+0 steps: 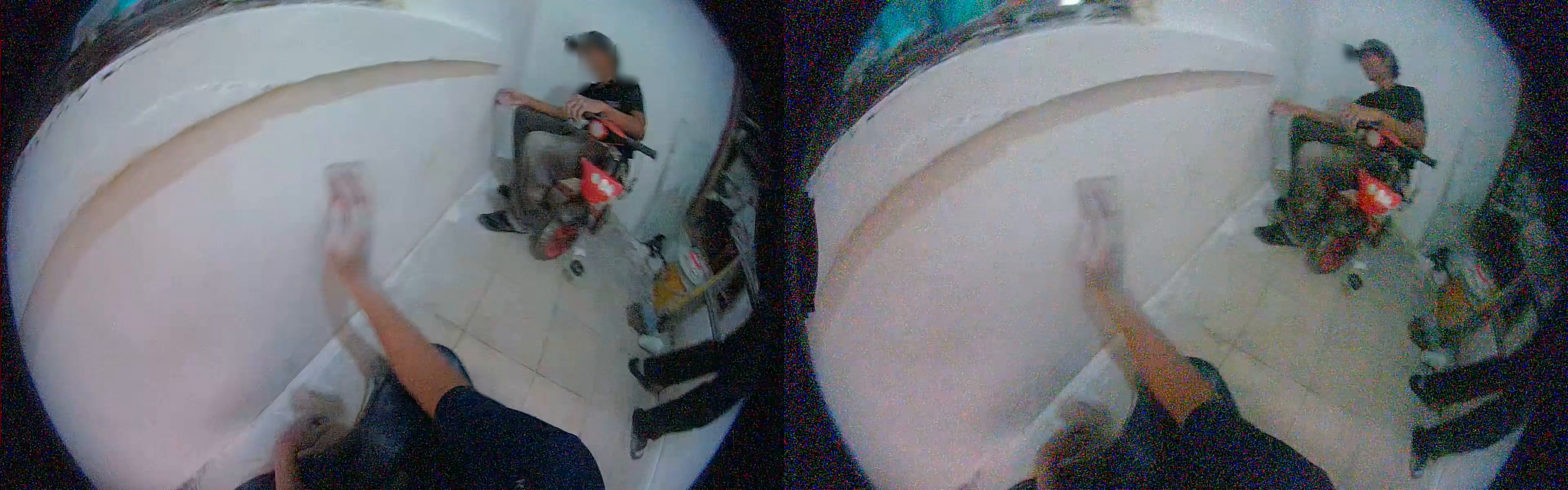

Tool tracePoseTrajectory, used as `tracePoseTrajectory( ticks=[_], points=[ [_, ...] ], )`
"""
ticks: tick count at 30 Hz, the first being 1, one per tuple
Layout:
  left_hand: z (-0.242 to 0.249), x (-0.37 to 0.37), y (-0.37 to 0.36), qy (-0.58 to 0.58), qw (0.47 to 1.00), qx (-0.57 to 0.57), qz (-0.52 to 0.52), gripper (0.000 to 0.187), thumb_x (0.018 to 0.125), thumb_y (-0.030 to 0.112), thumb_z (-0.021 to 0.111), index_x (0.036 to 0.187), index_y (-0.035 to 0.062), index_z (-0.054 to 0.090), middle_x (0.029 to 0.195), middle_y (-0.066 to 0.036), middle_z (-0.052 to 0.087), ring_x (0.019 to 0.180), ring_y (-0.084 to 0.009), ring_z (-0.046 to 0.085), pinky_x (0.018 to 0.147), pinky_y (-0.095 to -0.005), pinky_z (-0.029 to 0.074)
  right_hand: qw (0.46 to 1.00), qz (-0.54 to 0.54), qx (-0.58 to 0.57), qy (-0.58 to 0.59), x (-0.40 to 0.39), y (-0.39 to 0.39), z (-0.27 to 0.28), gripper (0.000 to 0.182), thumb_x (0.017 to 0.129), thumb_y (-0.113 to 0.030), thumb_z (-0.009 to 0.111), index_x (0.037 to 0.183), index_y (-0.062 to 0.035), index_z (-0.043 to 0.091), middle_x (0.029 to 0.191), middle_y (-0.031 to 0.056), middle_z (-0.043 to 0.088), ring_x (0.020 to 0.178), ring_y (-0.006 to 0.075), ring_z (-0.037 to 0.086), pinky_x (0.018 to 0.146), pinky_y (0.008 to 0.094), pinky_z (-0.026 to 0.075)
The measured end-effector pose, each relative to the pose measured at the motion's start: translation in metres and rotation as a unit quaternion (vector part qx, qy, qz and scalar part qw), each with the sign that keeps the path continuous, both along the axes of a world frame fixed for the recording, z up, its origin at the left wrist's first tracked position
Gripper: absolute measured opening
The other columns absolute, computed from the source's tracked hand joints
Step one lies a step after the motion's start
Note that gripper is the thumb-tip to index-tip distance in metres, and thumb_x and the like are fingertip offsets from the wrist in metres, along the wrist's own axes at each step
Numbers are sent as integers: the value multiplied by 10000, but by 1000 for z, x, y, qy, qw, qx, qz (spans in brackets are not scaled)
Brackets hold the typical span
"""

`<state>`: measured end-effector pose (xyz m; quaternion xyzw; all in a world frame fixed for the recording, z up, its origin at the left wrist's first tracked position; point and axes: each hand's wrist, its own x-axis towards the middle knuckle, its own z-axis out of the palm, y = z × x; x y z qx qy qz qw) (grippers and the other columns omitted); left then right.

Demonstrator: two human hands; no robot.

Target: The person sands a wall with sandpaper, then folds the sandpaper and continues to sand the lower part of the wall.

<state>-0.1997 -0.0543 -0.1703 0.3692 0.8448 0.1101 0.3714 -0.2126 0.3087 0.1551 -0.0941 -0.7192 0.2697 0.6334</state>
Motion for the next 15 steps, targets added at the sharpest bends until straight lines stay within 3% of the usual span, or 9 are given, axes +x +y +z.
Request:
tracePoseTrajectory(
  ticks=[2, 4, 8, 10, 13, 15],
  points=[
    [-7, 6, -1, 9, 1000, 14, -4, 472, 969, 475, 645, 1263, 112, 709, 1259, -157, 718, 1177, -363, 672, 1026, -489, 515, 993, 54, -65, 80, 2, -1, 29, 446, 1098, -168, 382, 1499, -36, 527, 1560, 167, 497, 1475, 336, 401, 1256, 448, 232],
    [-6, 11, 2, 13, 1000, 18, -6, 469, 970, 473, 647, 1260, 111, 710, 1256, -157, 719, 1175, -365, 672, 1027, -490, 515, 992, -65, 86, 60, -3, -3, 49, 446, 1080, -138, 400, 1491, -25, 533, 1556, 162, 502, 1468, 338, 411, 1255, 452, 246],
    [-2, 11, 4, 15, 999, 28, -11, 462, 971, 469, 650, 1253, 109, 713, 1248, -157, 722, 1172, -367, 673, 1030, -493, 513, 995, 2, 97, -10, 5, -61, 44, 453, 1050, -84, 431, 1484, -1, 530, 1578, 174, 469, 1479, 333, 403, 1250, 458, 267],
    [-2, 14, 2, 18, 999, 36, -17, 459, 972, 467, 652, 1250, 108, 715, 1245, -157, 723, 1170, -368, 673, 1032, -494, 512, 976, 34, 216, 11, 6, -79, 13, 464, 1018, -23, 450, 1473, 23, 531, 1563, 207, 475, 1484, 347, 397, 1241, 467, 291],
    [-5, 11, -5, 21, 998, 44, -32, 454, 973, 464, 655, 1245, 107, 717, 1239, -157, 725, 1167, -370, 673, 1034, -495, 511, 979, 43, 197, 24, 0, -49, -22, 459, 1010, 2, 466, 1463, 28, 542, 1546, 219, 491, 1490, 344, 392, 1239, 459, 293],
    [-36, 10, -13, 12, 999, 41, -31, 448, 977, 452, 656, 1259, 107, 709, 1252, -156, 718, 1175, -376, 667, 1044, -495, 506, 998, 28, 56, 5, 6, -36, -7, 449, 1017, -13, 474, 1458, 27, 548, 1543, 198, 506, 1489, 337, 397, 1240, 444, 291]
  ],
)
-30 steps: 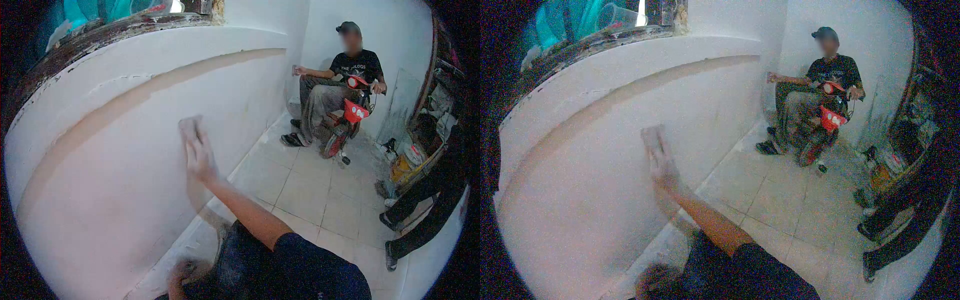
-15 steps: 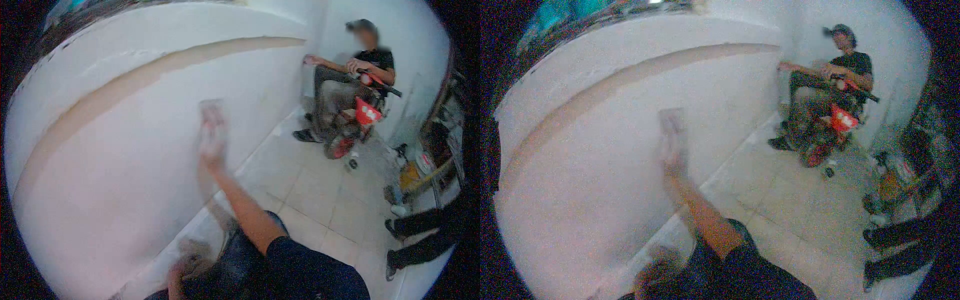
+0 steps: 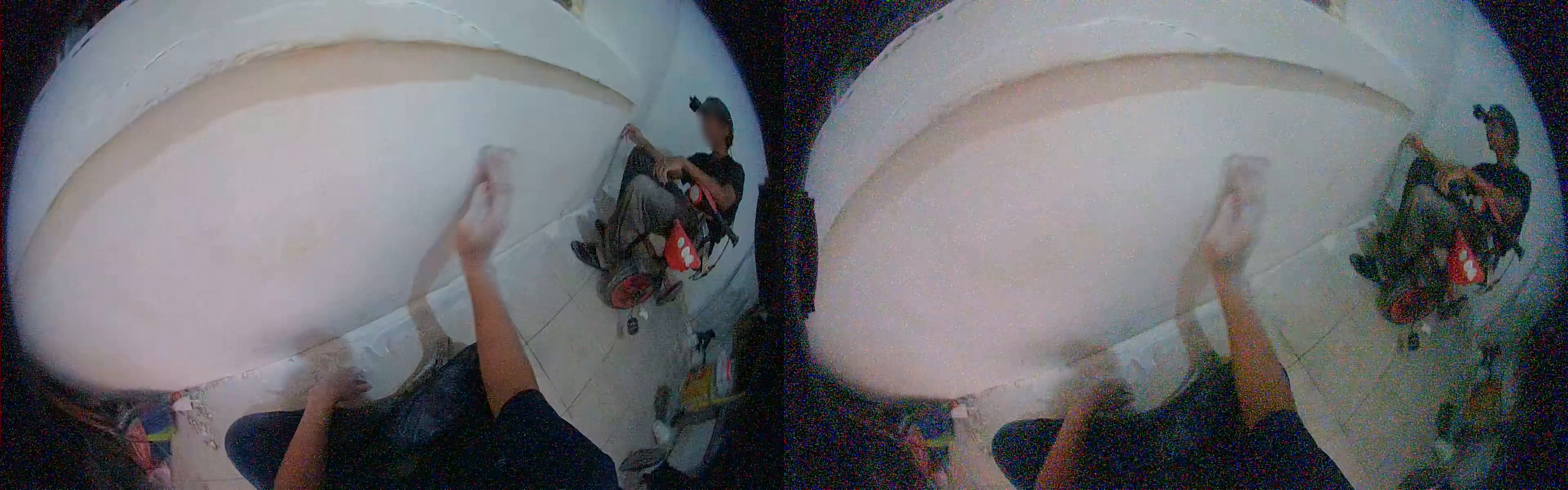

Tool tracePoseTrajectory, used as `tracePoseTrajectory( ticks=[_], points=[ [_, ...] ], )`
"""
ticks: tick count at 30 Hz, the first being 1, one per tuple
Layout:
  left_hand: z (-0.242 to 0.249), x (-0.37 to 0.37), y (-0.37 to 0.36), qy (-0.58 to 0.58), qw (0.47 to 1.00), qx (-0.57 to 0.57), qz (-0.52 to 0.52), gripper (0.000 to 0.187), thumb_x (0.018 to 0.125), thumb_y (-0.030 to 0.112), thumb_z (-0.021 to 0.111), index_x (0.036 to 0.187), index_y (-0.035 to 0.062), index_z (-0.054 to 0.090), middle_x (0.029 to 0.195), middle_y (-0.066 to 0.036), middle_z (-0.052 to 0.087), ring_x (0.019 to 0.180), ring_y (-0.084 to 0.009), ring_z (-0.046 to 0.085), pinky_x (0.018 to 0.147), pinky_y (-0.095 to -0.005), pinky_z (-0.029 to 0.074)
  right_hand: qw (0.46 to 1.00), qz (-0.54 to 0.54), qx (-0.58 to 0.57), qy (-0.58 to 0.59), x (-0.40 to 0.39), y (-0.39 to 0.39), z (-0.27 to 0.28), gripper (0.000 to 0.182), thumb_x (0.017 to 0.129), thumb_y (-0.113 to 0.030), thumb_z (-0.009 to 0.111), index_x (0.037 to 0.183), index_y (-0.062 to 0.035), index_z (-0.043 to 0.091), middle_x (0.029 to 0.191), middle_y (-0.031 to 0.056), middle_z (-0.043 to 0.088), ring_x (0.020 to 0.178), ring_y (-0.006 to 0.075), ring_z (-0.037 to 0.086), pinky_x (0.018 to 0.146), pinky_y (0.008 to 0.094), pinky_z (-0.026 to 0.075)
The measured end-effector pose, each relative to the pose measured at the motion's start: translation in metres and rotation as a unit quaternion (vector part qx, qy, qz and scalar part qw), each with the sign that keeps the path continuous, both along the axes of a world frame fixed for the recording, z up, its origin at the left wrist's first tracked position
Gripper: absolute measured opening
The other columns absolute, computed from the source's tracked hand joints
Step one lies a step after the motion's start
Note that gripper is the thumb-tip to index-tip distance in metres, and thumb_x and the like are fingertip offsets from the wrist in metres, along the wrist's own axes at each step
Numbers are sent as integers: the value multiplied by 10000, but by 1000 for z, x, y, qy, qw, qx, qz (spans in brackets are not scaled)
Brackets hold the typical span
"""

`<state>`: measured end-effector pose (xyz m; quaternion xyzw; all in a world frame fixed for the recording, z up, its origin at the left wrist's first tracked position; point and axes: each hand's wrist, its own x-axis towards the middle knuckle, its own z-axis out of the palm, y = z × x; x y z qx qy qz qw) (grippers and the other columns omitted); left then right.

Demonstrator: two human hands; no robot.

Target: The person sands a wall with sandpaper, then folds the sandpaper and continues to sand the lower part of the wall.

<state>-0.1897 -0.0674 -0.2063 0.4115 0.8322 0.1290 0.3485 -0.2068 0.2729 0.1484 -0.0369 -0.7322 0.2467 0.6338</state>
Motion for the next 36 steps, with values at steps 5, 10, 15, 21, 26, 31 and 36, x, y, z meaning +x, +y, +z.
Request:
tracePoseTrajectory(
  ticks=[5, 10, 15, 21, 26, 31, 36],
  points=[
    [135, 25, 12, -105, 986, -24, 124, 509, 991, 490, 619, 1315, 102, 673, 1365, -161, 656, 1248, -377, 622, 1077, -497, 487, 1000, -12, 24, 13, 1, -15, 51, 451, 1017, -12, 479, 1461, 25, 547, 1549, 178, 509, 1507, 334, 380, 1240, 440, 292],
    [34, 14, 16, -18, 999, -22, 32, 555, 981, 516, 619, 1335, 90, 654, 1365, -175, 651, 1233, -387, 630, 1068, -497, 495, 984, 56, 170, -21, 4, -39, -13, 458, 1020, -4, 469, 1472, 32, 531, 1551, 178, 506, 1522, 330, 363, 1245, 428, 286],
    [45, 8, 2, -54, 996, -30, 59, 586, 974, 530, 620, 1341, 74, 643, 1360, -192, 648, 1221, -394, 637, 1057, -496, 505, 996, 17, -80, 33, 3, -8, 0, 483, 1010, 38, 447, 1489, 33, 510, 1565, 199, 484, 1537, 337, 337, 1248, 487, 277],
    [29, 4, 3, -14, 1000, 21, -2, 599, 973, 560, 613, 1327, 78, 643, 1386, -195, 633, 1238, -387, 630, 1062, -496, 500, 998, 4, 16, -55, 7, -56, -7, 489, 992, 60, 459, 1477, 49, 512, 1567, 213, 474, 1534, 354, 335, 1264, 506, 250],
    [94, 25, 6, 26, 995, -41, 90, 612, 983, 623, 555, 1289, 108, 681, 1341, -191, 664, 1215, -405, 638, 1062, -505, 491, 988, 61, 125, -63, 14, -34, -55, 503, 974, 85, 448, 1472, 63, 509, 1552, 216, 492, 1508, 375, 378, 1266, 507, 245],
    [-1, 8, 17, -7, 999, -46, 5, 615, 1001, 630, 517, 1255, 105, 713, 1312, -194, 681, 1198, -410, 645, 1063, -519, 486, 989, 24, -144, 28, 14, -25, -11, 545, 915, 94, 461, 1456, 74, 521, 1555, 203, 498, 1503, 385, 388, 1250, 476, 278],
    [47, 20, 9, 4, 998, -53, 17, 583, 1006, 603, 525, 1251, 113, 724, 1317, -186, 681, 1196, -401, 648, 1058, -520, 490, 987, 39, 135, -73, 27, -62, -51, 429, 1072, -64, 467, 1487, 37, 503, 1552, 202, 503, 1476, 314, 440, 1211, 394, 340]
  ],
)
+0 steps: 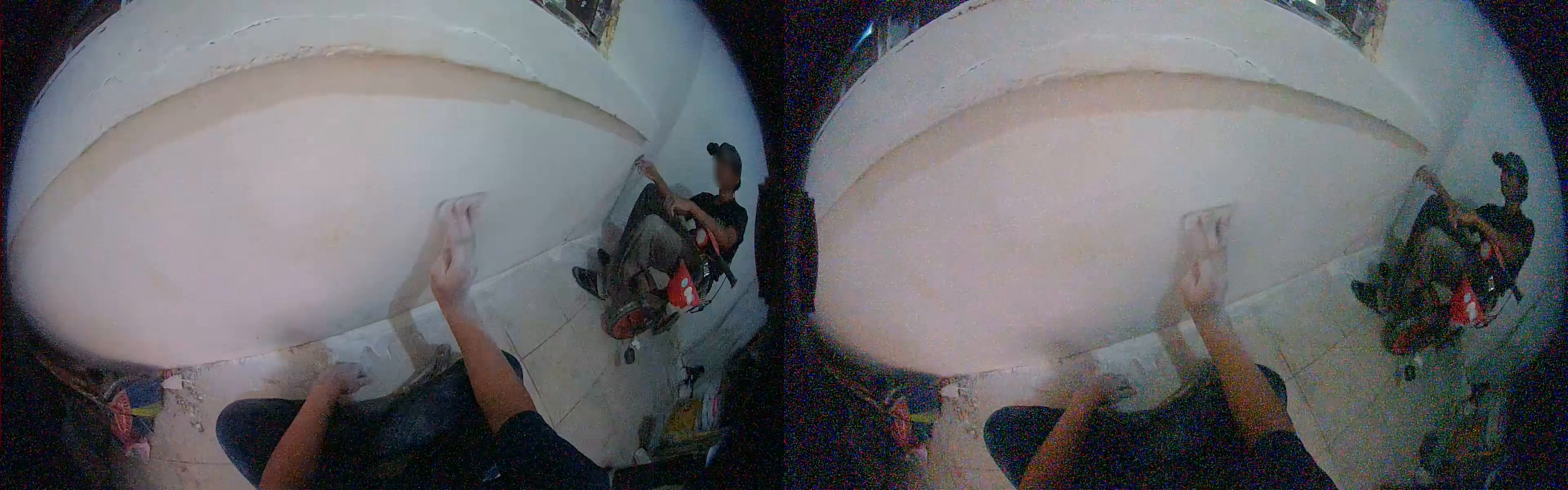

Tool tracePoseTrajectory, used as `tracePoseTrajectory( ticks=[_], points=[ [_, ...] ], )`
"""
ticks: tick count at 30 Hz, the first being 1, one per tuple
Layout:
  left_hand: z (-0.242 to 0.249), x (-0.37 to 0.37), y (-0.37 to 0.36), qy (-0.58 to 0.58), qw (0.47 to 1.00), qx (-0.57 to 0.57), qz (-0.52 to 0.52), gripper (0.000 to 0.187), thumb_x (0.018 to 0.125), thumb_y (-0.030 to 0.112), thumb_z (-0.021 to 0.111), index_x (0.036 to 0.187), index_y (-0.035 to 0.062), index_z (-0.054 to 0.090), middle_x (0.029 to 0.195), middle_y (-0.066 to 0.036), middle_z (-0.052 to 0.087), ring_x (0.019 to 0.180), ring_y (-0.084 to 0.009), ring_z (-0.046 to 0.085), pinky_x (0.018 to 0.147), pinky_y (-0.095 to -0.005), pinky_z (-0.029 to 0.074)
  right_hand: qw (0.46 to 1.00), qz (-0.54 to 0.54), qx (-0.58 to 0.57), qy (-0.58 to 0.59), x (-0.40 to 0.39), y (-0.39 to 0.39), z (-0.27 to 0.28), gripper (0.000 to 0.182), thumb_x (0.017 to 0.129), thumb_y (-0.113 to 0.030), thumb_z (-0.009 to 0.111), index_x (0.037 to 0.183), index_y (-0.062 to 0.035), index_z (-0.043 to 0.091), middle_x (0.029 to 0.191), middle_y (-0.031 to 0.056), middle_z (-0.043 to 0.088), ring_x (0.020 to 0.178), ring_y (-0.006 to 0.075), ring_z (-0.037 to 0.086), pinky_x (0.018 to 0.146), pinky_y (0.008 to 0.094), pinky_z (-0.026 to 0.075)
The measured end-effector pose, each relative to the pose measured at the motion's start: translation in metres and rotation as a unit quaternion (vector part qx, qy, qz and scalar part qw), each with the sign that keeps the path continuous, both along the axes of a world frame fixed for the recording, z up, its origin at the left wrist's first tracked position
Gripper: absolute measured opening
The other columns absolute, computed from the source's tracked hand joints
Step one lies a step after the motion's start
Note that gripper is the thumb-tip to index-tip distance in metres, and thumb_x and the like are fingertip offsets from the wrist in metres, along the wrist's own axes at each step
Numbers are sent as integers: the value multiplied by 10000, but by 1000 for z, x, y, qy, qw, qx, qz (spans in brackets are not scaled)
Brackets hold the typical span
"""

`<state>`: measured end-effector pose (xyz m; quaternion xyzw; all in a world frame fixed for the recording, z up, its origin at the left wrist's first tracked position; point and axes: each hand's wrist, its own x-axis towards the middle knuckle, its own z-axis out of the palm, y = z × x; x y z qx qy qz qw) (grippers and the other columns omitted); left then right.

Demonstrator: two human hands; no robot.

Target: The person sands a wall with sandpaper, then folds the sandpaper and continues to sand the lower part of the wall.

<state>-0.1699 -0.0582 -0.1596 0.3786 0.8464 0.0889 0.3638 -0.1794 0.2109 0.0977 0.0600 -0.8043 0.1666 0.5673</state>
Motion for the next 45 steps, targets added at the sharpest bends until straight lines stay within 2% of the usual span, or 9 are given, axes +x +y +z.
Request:
tracePoseTrajectory(
  ticks=[3, 8, 12, 16, 21, 27, 36, 42, 45],
  points=[
    [18, -4, -1, -33, 999, -2, -12, 591, 1020, 580, 511, 1275, 84, 705, 1334, -182, 674, 1223, -394, 637, 1070, -515, 483, 994, -86, -73, 8, -16, 55, -50, 444, 1066, -25, 439, 1505, 3, 501, 1551, 206, 506, 1471, 319, 447, 1214, 401, 332],
    [-46, -11, -4, 72, 996, 41, 37, 557, 1036, 538, 480, 1230, 64, 699, 1334, -213, 664, 1228, -390, 635, 1073, -518, 479, 942, -65, -316, 92, -27, 44, 37, 476, 1018, 31, 474, 1493, 23, 508, 1544, 224, 510, 1458, 340, 467, 1210, 417, 340],
    [112, 11, -3, 51, 990, 54, 120, 543, 1037, 516, 474, 1209, 49, 692, 1341, -230, 654, 1239, -390, 629, 1059, -528, 485, 994, -56, -94, 25, -24, 16, 14, 459, 1046, -6, 425, 1496, 75, 470, 1548, 248, 494, 1472, 343, 446, 1216, 390, 337],
    [17, -8, 4, 9, 999, -5, 46, 543, 1031, 511, 473, 1244, 56, 679, 1337, -226, 657, 1220, -401, 637, 1051, -531, 489, 997, -70, 0, 39, -29, 63, -37, 454, 1063, -42, 402, 1494, 90, 460, 1565, 256, 469, 1505, 344, 394, 1228, 379, 315],
    [-43, -31, 5, 16, 999, -28, 7, 538, 1023, 504, 480, 1287, 74, 669, 1361, -208, 650, 1231, -401, 633, 1058, -530, 487, 928, -100, -351, 73, -33, 40, 18, 492, 1078, -167, 460, 1549, -23, 458, 1597, 210, 450, 1523, 364, 357, 1235, 444, 300],
    [-9, -9, 0, 39, 999, -15, 11, 534, 1003, 493, 519, 1322, 90, 664, 1411, -183, 628, 1284, -385, 606, 1090, -522, 469, 998, -8, -36, 41, -40, 4, -15, 483, 1077, -158, 468, 1536, -5, 462, 1600, 213, 444, 1522, 355, 363, 1231, 461, 309],
    [-4, -2, -11, -21, 998, -9, 50, 525, 960, 478, 585, 1315, 103, 679, 1394, -178, 642, 1281, -370, 614, 1091, -510, 472, 934, -82, -346, 44, -52, 6, 9, 476, 1076, -104, 476, 1520, 66, 454, 1577, 257, 454, 1494, 337, 420, 1221, 397, 317],
    [4, 1, -4, -42, 997, -22, 54, 523, 932, 469, 630, 1310, 112, 689, 1382, -174, 651, 1279, -360, 619, 1091, -502, 474, 996, 25, 49, 65, -46, 16, -51, 435, 1072, -157, 496, 1461, 34, 545, 1558, 202, 504, 1495, 350, 410, 1204, 414, 349],
    [0, 7, -14, -48, 997, -55, 24, 509, 904, 456, 660, 1280, 116, 706, 1323, -176, 688, 1231, -350, 654, 1057, -490, 504, 998, -40, -28, 45, -51, 60, -68, 464, 1086, -139, 471, 1508, 53, 476, 1571, 254, 464, 1476, 332, 444, 1191, 391, 367]
  ],
)
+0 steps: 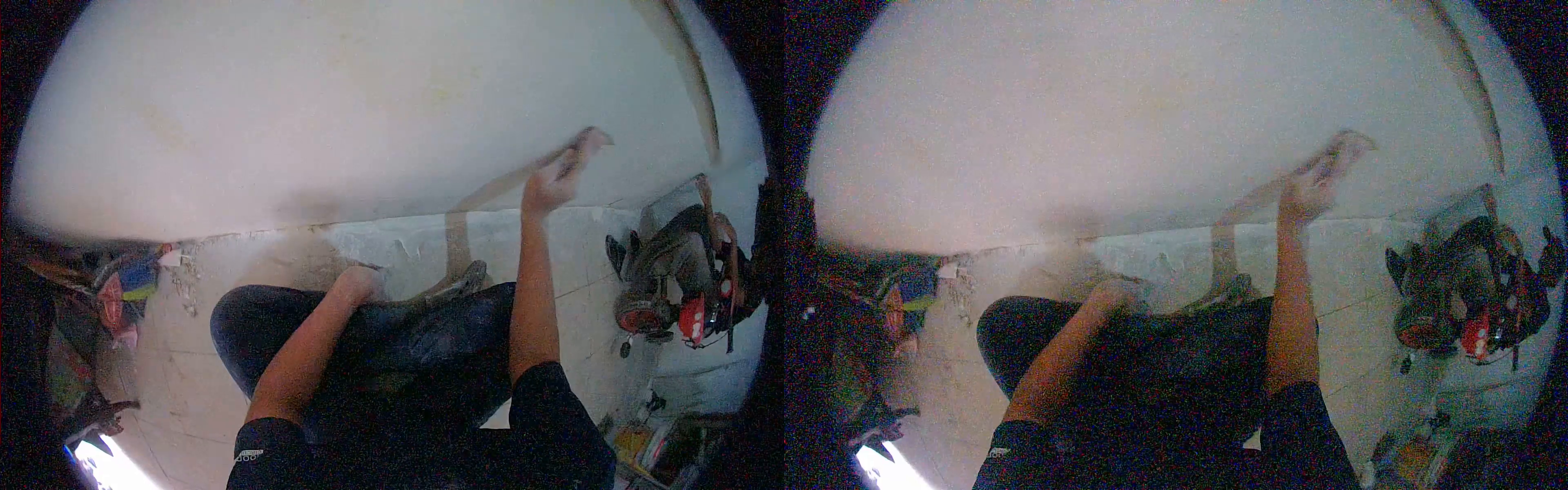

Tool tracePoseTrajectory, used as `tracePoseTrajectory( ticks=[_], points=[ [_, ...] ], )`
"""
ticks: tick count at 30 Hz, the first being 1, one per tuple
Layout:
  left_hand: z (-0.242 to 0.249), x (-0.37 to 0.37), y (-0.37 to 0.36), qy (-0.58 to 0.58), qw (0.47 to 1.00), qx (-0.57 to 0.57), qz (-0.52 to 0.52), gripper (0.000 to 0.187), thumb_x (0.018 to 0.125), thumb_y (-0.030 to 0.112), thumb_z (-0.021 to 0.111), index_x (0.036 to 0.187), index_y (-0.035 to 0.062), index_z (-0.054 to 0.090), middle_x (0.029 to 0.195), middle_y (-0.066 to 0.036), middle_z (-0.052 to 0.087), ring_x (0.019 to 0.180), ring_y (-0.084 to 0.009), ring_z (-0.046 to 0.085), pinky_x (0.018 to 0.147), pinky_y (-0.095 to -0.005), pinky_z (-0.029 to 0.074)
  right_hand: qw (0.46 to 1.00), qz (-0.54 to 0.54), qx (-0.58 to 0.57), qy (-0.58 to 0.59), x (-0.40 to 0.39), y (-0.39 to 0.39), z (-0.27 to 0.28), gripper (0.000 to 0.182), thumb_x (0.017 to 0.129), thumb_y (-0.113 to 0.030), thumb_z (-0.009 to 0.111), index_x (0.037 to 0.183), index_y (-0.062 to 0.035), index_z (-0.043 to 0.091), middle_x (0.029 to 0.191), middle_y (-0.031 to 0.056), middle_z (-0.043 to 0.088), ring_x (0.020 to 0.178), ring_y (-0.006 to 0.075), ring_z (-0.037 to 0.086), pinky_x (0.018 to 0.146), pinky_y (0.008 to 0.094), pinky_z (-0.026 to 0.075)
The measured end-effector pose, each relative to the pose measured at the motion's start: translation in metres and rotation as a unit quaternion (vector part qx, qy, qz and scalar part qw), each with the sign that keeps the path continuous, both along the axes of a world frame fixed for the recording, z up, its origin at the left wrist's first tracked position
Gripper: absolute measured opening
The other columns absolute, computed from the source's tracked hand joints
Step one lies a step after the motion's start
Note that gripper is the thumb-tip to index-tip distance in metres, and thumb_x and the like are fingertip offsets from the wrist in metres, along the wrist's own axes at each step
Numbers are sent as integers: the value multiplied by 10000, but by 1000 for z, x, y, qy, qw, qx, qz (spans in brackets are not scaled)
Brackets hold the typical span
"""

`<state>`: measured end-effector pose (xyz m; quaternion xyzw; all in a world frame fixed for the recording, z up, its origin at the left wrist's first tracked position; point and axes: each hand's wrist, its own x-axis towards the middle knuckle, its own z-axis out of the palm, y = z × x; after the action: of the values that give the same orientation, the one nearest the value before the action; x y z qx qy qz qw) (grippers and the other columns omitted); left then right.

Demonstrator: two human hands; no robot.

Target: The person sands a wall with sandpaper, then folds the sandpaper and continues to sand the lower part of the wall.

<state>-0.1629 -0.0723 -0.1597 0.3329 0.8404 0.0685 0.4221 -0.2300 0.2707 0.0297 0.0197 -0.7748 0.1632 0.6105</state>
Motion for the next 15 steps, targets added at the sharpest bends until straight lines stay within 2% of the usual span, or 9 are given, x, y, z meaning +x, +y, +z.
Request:
tracePoseTrajectory(
  ticks=[2, 3, 6, 8, 9, 10, 12, 13, 15],
  points=[
    [-36, -2, -13, 33, 991, 124, 25, 481, 875, 429, 675, 1228, 106, 727, 1242, -172, 722, 1158, -344, 689, 1005, -479, 537, 974, 5, -227, 25, 4, -44, 56, 468, 1096, -169, 458, 1508, 53, 475, 1559, 262, 476, 1459, 330, 469, 1182, 375, 372],
    [-48, -2, -12, 44, 985, 164, 33, 472, 866, 421, 680, 1211, 102, 734, 1215, -171, 734, 1133, -343, 701, 988, -475, 549, 974, 6, -226, 21, 4, -54, 56, 468, 1096, -169, 458, 1508, 53, 475, 1559, 262, 476, 1459, 330, 469, 1182, 375, 372],
    [-49, -3, 7, 41, 998, 41, -8, 411, 855, 374, 672, 1142, 92, 754, 1165, -148, 752, 1080, -350, 718, 945, -477, 569, 989, 4, -147, 9, 20, -72, 45, 471, 1105, -181, 440, 1526, 29, 465, 1549, 242, 499, 1436, 337, 496, 1162, 377, 394],
    [-30, -1, -3, 107, 986, 127, -2, 370, 857, 347, 649, 1092, 87, 769, 1173, -148, 749, 1075, -354, 719, 928, -484, 576, 975, 86, -104, -177, 58, -78, 16, 474, 1106, -178, 438, 1536, 20, 452, 1547, 224, 510, 1417, 325, 515, 1149, 382, 411],
    [5, -2, -8, 104, 986, 129, -2, 370, 857, 347, 649, 1092, 87, 769, 1173, -148, 749, 1075, -354, 719, 928, -484, 576, 975, 84, -102, -180, 69, -78, 0, 474, 1106, -178, 438, 1536, 20, 452, 1547, 224, 510, 1417, 325, 515, 1149, 382, 411],
    [60, -5, -12, 92, 991, 81, 58, 380, 866, 353, 640, 1109, 90, 767, 1178, -156, 746, 1075, -354, 719, 933, -479, 575, 941, 64, -99, -319, 81, -73, -17, 450, 1097, -168, 436, 1516, -10, 482, 1511, 233, 534, 1390, 345, 533, 1148, 395, 414],
    [86, -12, -14, 71, 989, 35, 121, 390, 875, 359, 631, 1127, 93, 765, 1183, -165, 742, 1074, -355, 720, 938, -474, 574, 812, 20, -86, -577, 104, -50, -62, 419, 1079, -147, 433, 1476, -70, 543, 1439, 251, 584, 1334, 387, 571, 1145, 419, 420],
    [82, -15, -22, 78, 984, 77, 138, 410, 889, 369, 622, 1160, 92, 757, 1198, -180, 735, 1090, -354, 715, 962, -473, 564, 787, 77, 15, -612, 116, -21, -116, 429, 1053, -139, 458, 1472, -100, 545, 1408, 247, 600, 1314, 411, 570, 1125, 450, 439],
    [79, -23, -29, 85, 977, 119, 156, 430, 903, 380, 613, 1192, 92, 749, 1213, -194, 728, 1107, -354, 710, 986, -473, 555, 688, 174, 55, -703, 122, -44, -116, 484, 999, -117, 513, 1483, -128, 521, 1370, 239, 616, 1288, 430, 572, 1069, 494, 484]
  ],
)
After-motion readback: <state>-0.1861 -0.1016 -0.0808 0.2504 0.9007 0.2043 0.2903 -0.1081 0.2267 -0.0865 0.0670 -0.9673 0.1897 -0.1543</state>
